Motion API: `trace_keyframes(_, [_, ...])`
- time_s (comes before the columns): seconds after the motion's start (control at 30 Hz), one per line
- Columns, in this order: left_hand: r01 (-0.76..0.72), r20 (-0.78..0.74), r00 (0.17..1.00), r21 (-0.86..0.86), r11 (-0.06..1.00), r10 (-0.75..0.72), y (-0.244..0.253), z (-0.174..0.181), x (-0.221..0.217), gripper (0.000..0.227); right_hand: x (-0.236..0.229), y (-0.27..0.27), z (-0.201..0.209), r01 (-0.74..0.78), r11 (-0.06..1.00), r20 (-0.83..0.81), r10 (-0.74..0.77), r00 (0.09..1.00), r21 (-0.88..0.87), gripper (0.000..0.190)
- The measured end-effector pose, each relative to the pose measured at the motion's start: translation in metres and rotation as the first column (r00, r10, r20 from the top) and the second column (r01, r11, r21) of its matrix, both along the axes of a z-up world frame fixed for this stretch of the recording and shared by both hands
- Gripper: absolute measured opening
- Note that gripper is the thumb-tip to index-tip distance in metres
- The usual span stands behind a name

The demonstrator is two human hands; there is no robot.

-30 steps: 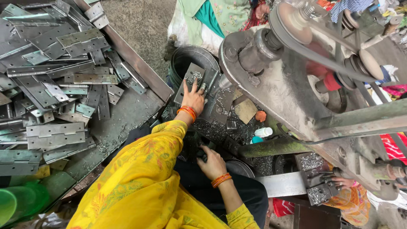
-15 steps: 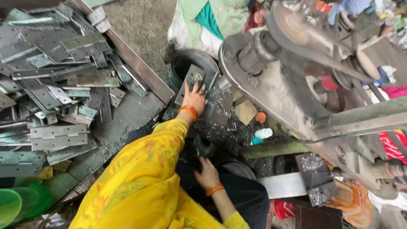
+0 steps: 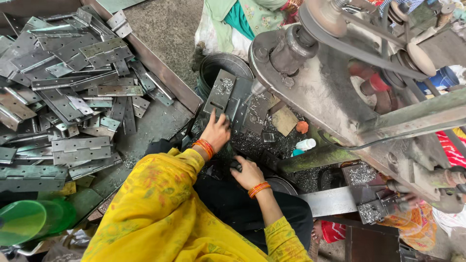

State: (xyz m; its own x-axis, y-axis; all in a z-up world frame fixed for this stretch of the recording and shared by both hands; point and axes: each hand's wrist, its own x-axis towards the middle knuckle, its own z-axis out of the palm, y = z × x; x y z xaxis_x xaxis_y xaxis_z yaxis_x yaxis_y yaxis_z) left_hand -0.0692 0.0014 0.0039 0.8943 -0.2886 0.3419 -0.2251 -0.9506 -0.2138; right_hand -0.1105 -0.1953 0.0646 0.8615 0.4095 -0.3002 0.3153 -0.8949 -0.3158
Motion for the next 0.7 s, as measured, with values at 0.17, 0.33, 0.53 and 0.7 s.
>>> trace_keyframes(0.17, [-0.016,0.111,0.994,-0.040,0.999,0.021,-0.003,-0.002,0.013,0.030,0.004,-0.006,-0.008,-0.009,0.999,0.026,0.008,1.000,0.044,0.057])
trace_keyframes(0.33, [0.110,0.286,0.958,-0.311,0.944,-0.018,0.004,0.022,0.005,0.026,0.018,-0.025,-0.021,-0.054,0.966,0.028,0.049,0.998,0.253,0.063])
trace_keyframes(0.53, [0.240,0.284,0.959,-0.844,0.479,0.019,0.026,0.024,0.000,0.026,0.062,-0.044,-0.034,0.144,0.891,0.094,-0.203,0.975,0.430,0.067])
trace_keyframes(0.7, [0.213,0.232,0.971,-0.951,-0.224,-0.061,0.013,-0.001,0.041,0.029,0.101,-0.043,-0.049,0.268,0.487,-0.150,-0.269,0.951,0.831,0.054])
